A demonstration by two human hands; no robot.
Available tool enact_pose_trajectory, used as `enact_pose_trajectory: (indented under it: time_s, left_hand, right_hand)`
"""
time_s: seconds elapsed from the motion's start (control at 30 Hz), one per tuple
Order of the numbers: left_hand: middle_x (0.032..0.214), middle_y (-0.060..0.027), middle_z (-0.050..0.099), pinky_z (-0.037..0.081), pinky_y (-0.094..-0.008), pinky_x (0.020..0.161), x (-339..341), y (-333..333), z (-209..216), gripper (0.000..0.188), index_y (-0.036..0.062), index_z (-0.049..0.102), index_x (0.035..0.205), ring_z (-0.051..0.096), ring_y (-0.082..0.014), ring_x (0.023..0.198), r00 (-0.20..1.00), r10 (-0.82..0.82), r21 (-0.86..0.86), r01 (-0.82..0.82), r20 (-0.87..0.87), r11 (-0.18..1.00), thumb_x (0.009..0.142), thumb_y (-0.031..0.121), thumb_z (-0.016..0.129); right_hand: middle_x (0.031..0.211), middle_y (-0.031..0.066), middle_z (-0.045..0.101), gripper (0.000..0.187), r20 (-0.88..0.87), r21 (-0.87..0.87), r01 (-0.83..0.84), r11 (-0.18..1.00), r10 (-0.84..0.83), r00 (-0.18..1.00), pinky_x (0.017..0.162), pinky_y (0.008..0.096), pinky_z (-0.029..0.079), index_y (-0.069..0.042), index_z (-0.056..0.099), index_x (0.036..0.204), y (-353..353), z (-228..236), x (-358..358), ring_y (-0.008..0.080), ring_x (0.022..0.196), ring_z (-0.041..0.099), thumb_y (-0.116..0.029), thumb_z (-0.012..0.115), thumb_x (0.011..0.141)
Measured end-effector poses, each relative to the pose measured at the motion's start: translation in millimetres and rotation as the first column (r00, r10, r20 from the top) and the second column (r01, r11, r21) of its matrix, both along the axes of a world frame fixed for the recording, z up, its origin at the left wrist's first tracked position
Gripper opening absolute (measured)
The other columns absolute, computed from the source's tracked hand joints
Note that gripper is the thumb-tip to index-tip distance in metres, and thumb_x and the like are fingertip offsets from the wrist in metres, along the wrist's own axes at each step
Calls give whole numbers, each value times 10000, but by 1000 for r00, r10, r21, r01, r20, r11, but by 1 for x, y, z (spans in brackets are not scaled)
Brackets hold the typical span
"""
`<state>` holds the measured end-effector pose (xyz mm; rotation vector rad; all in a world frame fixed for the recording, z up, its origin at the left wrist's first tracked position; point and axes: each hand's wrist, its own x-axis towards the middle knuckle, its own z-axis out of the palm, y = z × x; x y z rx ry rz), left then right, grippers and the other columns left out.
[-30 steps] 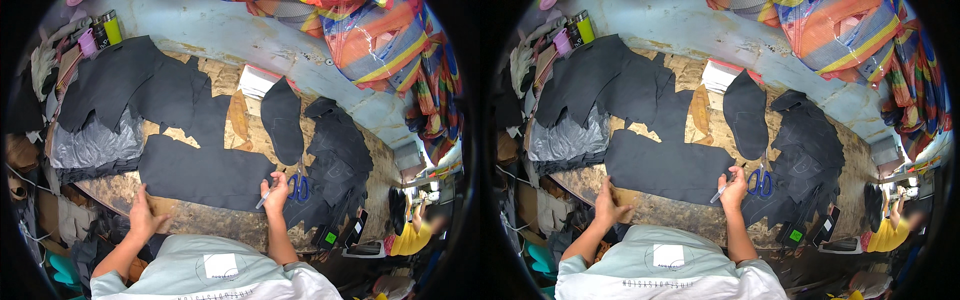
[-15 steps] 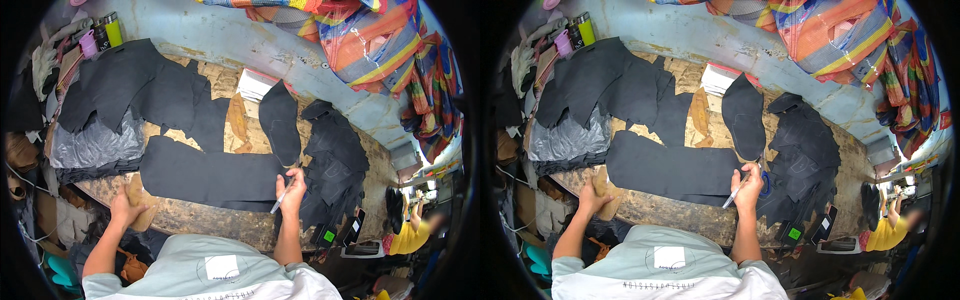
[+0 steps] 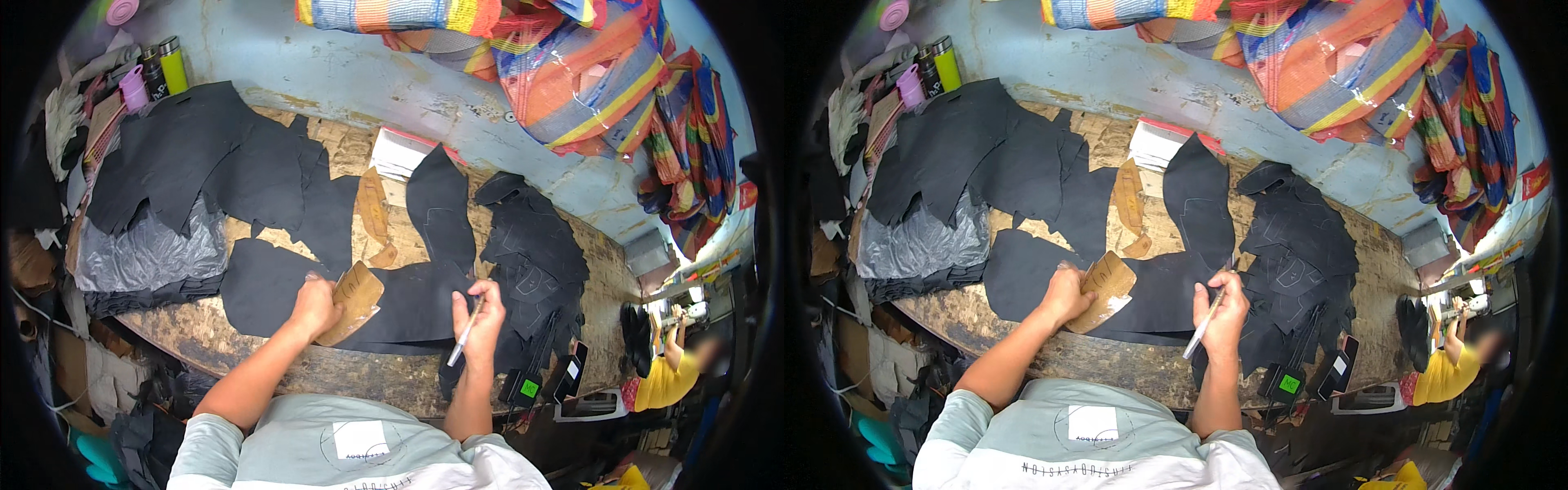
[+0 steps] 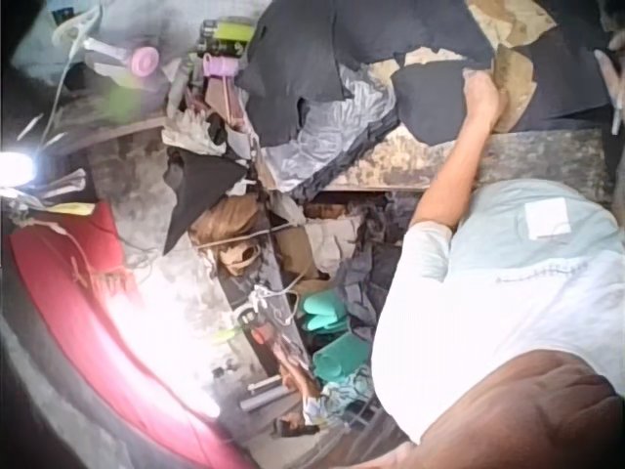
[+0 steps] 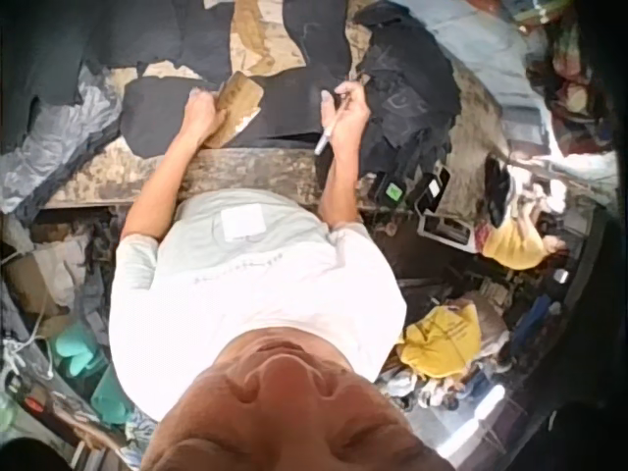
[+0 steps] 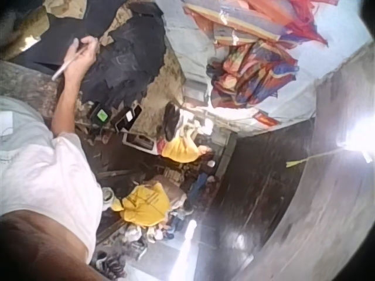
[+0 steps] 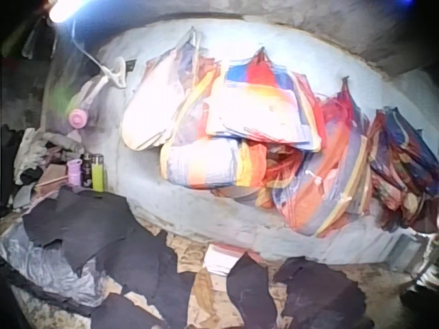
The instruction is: The person places cardboard templates on black fabric pieces and traces their outlines with a white marker. They handle multiple templates and fabric pieces, repositioning them as needed, and leave the marked fabric on the work surface.
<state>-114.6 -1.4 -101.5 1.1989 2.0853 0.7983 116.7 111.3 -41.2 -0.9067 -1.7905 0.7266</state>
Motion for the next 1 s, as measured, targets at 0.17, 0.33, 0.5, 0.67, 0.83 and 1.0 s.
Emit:
enact_pose_trajectory:
  time_s: [0.17, 0.33, 0.5, 0.67, 0.83, 1.0]
  left_hand:
    - [1014, -129, 672, 525, -319, 821, -34, -14, 54, 335, -52, 590, 1109, 642, -172, 919, 867, 28, 404, -260, 498, 877, 784, -17, 665]
    - [1124, -142, 625, 480, -328, 916, -50, -46, 103, 464, -42, 484, 1219, 615, -197, 1022, 708, -136, 622, -492, 693, 609, 789, -37, 657]
    - [1116, -159, 627, 490, -333, 901, -50, -72, 119, 451, -54, 487, 1202, 630, -210, 997, 654, -161, 596, -524, 739, 608, 786, -30, 661]
    - [1064, -127, 656, 512, -325, 854, -46, -91, 66, 372, -59, 554, 1132, 643, -183, 931, 620, 21, 367, -490, 784, 791, 775, -70, 660]
    - [1003, -141, 678, 510, -294, 809, -40, -95, -8, 292, -70, 581, 1089, 650, -175, 894, 751, 296, 222, -503, 590, 835, 799, -91, 610]
    - [1002, -143, 678, 509, -288, 775, -43, -104, -32, 274, -70, 585, 1075, 652, -177, 888, 836, 338, 293, -485, 433, 824, 804, -106, 570]
  right_hand:
    - [847, 20, 475, 273, -216, 123, 140, 982, -111, 970, 702, 202, 368, -54, 461, 854, 1, 35, 19, 85, 763, 431, 20, 712, 776]
    - [862, -7, 450, 319, -453, -51, -14, 999, -11, 891, 624, 146, 324, -79, 448, 878, -7, 53, 12, 27, 682, 370, 42, 725, 777]
    - [834, -27, 448, 316, -494, -9, -62, 998, 49, 868, 530, 118, 274, -81, 449, 880, -16, 62, 8, -13, 571, 305, 26, 731, 783]
    - [804, -28, 463, 229, -150, -292, -48, 955, 4, 989, 532, 161, 307, -48, 504, 847, -23, 33, 26, -1, 616, 379, 94, 665, 767]
    - [922, 123, 677, 143, 385, -140, 82, 987, -22, 923, 696, 328, 516, -25, 613, 931, -27, -33, -5, 272, 771, 662, 0, 646, 794]
    - [1259, 113, 561, 164, 429, -19, -622, 783, 568, 702, 1002, 422, 390, -66, 616, 1004, -68, -82, -64, 279, 1209, 493, -119, 615, 848]
